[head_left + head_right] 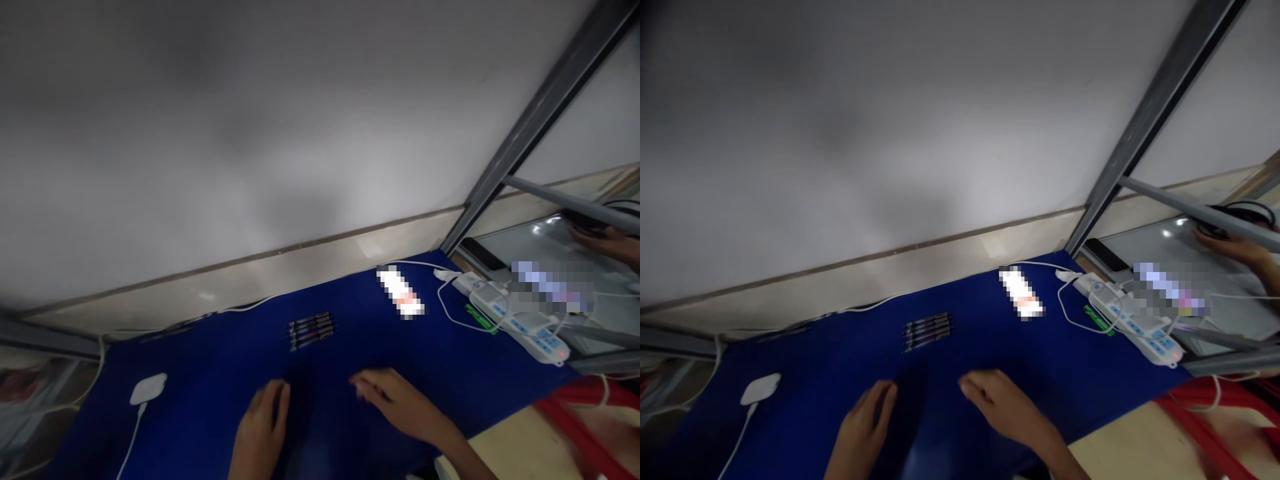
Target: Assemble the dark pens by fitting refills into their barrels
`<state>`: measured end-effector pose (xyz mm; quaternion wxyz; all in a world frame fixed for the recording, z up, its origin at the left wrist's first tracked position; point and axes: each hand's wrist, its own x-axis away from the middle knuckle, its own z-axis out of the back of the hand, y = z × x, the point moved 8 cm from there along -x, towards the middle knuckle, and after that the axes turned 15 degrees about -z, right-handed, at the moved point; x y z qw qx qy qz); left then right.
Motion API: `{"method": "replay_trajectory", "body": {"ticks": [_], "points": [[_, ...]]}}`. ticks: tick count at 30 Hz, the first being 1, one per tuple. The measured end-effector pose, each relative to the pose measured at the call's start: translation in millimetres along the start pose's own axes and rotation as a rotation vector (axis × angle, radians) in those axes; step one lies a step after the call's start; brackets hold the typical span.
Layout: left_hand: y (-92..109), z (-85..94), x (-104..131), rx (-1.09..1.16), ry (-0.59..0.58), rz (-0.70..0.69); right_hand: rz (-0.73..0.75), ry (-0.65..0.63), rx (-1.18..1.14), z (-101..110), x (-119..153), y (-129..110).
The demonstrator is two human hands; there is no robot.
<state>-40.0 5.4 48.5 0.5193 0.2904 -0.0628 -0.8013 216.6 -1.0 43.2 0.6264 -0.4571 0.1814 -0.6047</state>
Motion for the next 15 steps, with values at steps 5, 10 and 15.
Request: {"method": "replay_trajectory", "body": {"ticks": [5, 10, 15], "points": [[1, -26.3, -59, -0.117, 0.118, -0.162, 0.306, 0.420, 0.216, -2, -68, -50], [2, -46.3, -58, -0.196, 0.109, -0.172, 0.355, 0.551, 0.305, -14, -83, -38], [-4, -52.1, -50, -0.201, 0.075, -0.136, 0.371, 0.584, 0.349, -17, -85, -23]]}}
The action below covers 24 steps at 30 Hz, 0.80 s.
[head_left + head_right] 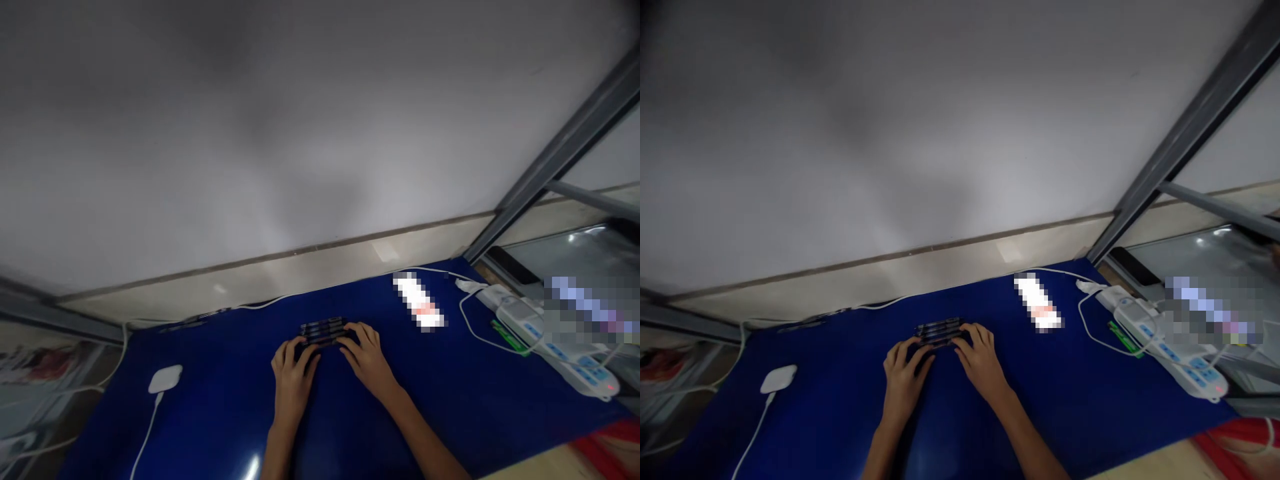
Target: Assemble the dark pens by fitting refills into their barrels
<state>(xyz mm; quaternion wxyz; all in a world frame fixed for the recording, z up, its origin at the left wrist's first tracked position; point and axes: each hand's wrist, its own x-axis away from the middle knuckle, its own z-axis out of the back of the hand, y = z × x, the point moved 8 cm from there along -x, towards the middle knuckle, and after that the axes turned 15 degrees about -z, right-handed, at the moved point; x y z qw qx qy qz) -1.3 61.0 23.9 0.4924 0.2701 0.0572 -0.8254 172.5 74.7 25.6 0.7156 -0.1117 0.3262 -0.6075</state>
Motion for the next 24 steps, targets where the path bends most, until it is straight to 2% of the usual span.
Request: {"method": "replay_trajectory", "body": {"ticks": [5, 12, 16, 24], "points": [[1, -4.9, 0, 0.043, -0.038, 0.002, 0.019, -0.047, -0.021, -5, 1, 0], [11, -9.0, -4, 0.121, -0.085, -0.068, 0.074, -0.088, 0.045, -15, 5, -4], [17, -11.1, -6, 0.094, -0.104, -0.118, 0.086, -0.091, 0.066, -18, 6, -6], [24, -12.3, -2, 0.114, -0.121, -0.148, 0.107, -0.088, 0.073, -15, 11, -15]]}}
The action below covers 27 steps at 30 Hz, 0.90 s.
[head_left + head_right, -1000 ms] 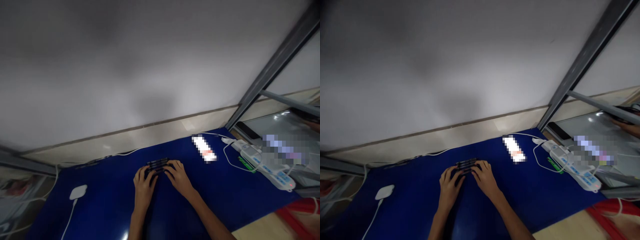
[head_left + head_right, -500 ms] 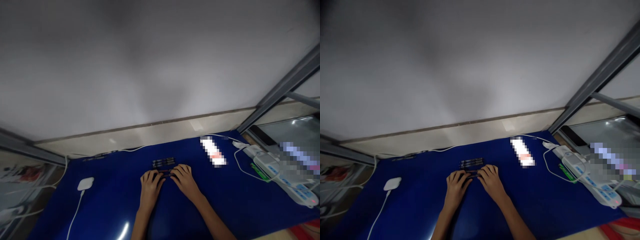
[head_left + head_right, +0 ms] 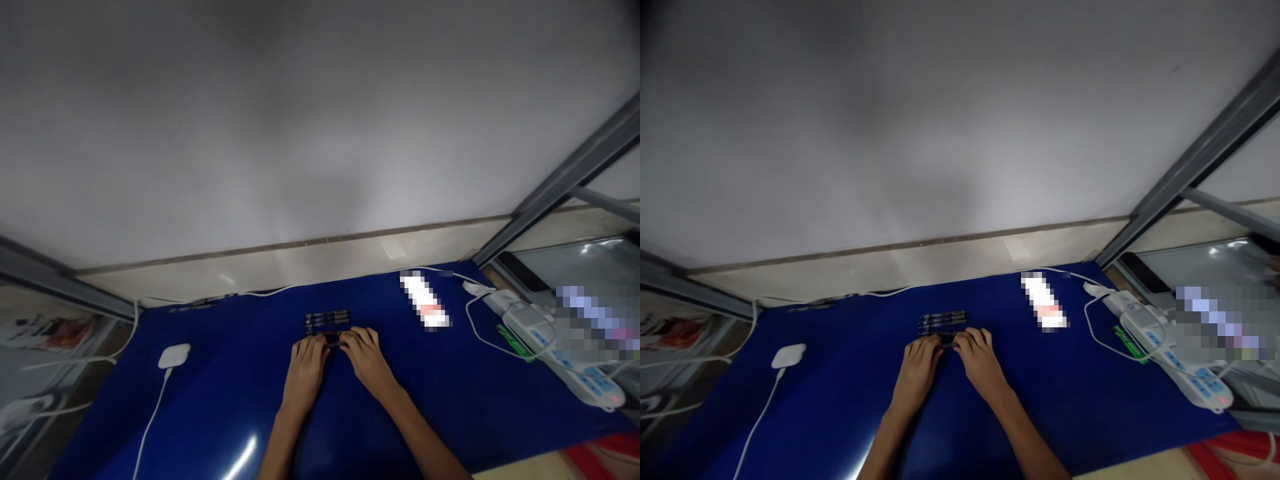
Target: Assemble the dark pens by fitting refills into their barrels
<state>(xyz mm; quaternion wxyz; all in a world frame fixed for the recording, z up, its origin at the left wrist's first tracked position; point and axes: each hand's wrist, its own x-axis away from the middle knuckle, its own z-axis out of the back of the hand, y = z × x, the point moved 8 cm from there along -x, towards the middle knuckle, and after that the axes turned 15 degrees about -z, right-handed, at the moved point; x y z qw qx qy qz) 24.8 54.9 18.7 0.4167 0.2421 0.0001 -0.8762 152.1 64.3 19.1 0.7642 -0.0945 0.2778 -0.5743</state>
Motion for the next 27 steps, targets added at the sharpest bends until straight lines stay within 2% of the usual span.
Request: {"method": "replay_trajectory", "body": {"ticks": [11, 18, 27], "points": [[4, 3.1, 2, -0.068, -0.015, -0.021, 0.036, 0.012, -0.034, 0, 4, -4], [6, 0.3, 3, -0.123, -0.079, -0.036, 0.058, -0.054, 0.046, -5, 6, -8], [3, -0.7, 2, -0.005, -0.116, 0.000, 0.089, -0.065, -0.019, -1, 8, -11]]}}
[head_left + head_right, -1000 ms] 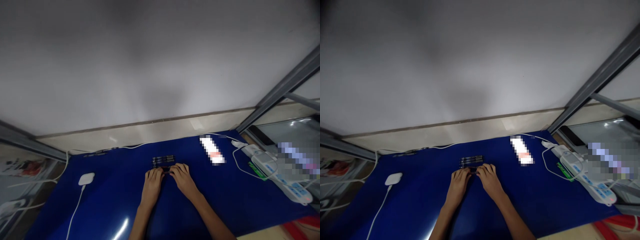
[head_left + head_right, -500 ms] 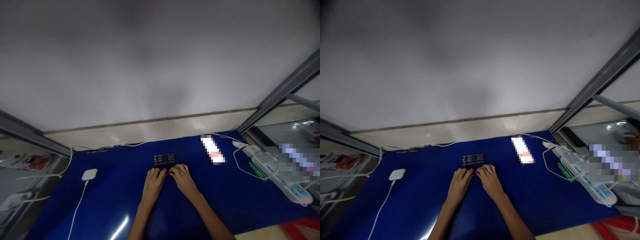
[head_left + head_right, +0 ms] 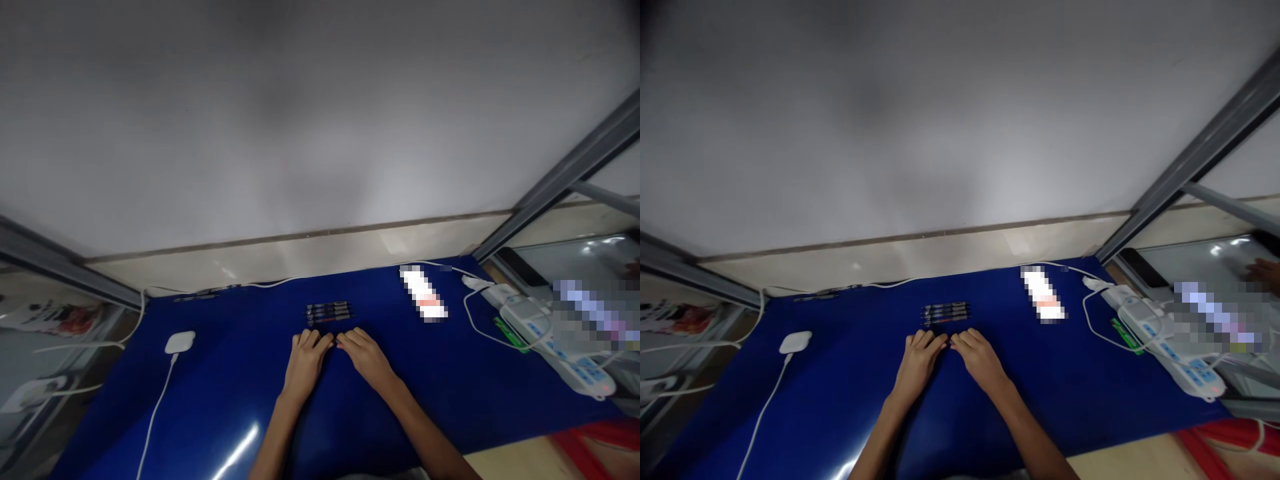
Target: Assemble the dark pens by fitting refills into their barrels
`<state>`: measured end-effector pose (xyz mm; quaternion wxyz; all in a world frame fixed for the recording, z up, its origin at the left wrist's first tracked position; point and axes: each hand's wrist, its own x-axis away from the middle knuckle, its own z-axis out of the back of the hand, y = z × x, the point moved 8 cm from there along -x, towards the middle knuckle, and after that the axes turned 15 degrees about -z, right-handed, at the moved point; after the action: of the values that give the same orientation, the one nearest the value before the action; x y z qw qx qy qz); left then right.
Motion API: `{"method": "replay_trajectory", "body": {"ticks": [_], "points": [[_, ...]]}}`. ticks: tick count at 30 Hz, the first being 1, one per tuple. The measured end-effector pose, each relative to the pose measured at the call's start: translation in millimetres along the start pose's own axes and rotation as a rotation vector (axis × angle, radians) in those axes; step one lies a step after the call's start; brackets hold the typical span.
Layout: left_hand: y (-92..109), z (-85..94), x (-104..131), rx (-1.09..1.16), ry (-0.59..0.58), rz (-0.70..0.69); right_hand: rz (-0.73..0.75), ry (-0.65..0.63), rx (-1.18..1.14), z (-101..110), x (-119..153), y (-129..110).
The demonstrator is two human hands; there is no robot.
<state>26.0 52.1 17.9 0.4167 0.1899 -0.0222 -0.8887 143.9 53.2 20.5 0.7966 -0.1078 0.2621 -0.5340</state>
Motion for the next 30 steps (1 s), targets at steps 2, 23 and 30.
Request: {"method": "replay_trajectory", "body": {"ticks": [2, 23, 30], "points": [[-1, 0.0, 0, 0.025, -0.004, 0.010, 0.005, 0.005, 0.012, 2, 1, -1], [-2, 4.4, 0, 0.040, 0.042, 0.025, -0.311, -0.114, -0.388, 4, -10, 24], [-2, 2.3, -1, 0.001, 0.018, 0.025, -0.363, -0.083, -0.578, -3, -8, 31]]}}
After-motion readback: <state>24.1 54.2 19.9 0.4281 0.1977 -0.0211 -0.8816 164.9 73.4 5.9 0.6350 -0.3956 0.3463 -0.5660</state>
